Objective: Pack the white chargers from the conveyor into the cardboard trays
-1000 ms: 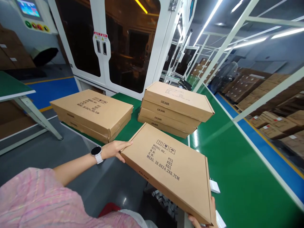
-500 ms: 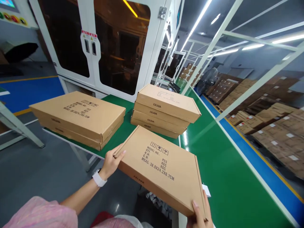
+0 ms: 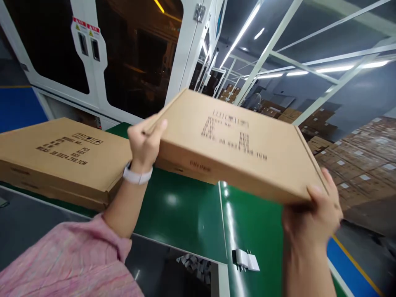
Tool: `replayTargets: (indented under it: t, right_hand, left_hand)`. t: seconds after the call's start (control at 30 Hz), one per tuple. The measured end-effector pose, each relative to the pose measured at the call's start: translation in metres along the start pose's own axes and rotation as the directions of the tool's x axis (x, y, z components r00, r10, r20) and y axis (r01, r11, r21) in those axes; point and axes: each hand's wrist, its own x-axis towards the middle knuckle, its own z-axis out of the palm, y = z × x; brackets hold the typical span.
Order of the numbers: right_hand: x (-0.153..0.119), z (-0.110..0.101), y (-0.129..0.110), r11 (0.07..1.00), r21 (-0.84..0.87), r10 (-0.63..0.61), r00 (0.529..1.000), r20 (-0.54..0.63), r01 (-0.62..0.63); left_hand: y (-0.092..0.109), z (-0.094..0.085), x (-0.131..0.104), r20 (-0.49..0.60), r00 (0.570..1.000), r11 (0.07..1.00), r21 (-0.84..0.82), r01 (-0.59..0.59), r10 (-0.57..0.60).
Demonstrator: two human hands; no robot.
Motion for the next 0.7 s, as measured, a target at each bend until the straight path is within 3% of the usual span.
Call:
replayTargets:
  t: [0.07,0.13,0.23,0.37,0.47,0.6,0.7]
  right_hand:
    - [0.058,0.042,0.003,0.991,0.125,-0.041,0.999,-0.015,0.043]
    - [0.096,0.08,0.017,0.991,0.126,-0.048,0.999,-0.018,0.049]
    - [0.111,0.119,0.057,0.994,0.058,0.089,0.993,0.078,-0.094]
    - [0.094,0.14,0.109,0.985,0.036,0.164,0.981,0.104,-0.168]
    - [0.086,0.142,0.121,0.986,0.006,0.167,0.979,0.117,-0.169]
    - [0.06,0.14,0.115,0.985,-0.058,0.17,0.972,0.164,-0.163]
    - [-0.003,0.127,0.107,0.981,-0.099,0.182,0.971,0.155,-0.168]
  left_hand:
    - [-0.01,0.031,0.055,0.006,0.999,0.998,0.054,-0.044,0.043]
    - [-0.028,0.053,0.094,0.01,1.0,0.991,0.129,-0.025,0.024]
    - [-0.067,0.069,0.115,0.057,0.995,0.971,0.229,0.063,-0.078]
    - [-0.114,0.076,0.103,0.064,0.974,0.971,0.116,0.208,-0.216]
    - [-0.129,0.079,0.103,-0.005,0.974,0.972,0.065,0.226,-0.226]
    - [-0.126,0.079,0.118,-0.089,0.967,0.963,0.105,0.248,-0.239]
    - [-0.11,0.073,0.117,-0.077,0.969,0.955,0.166,0.244,-0.234]
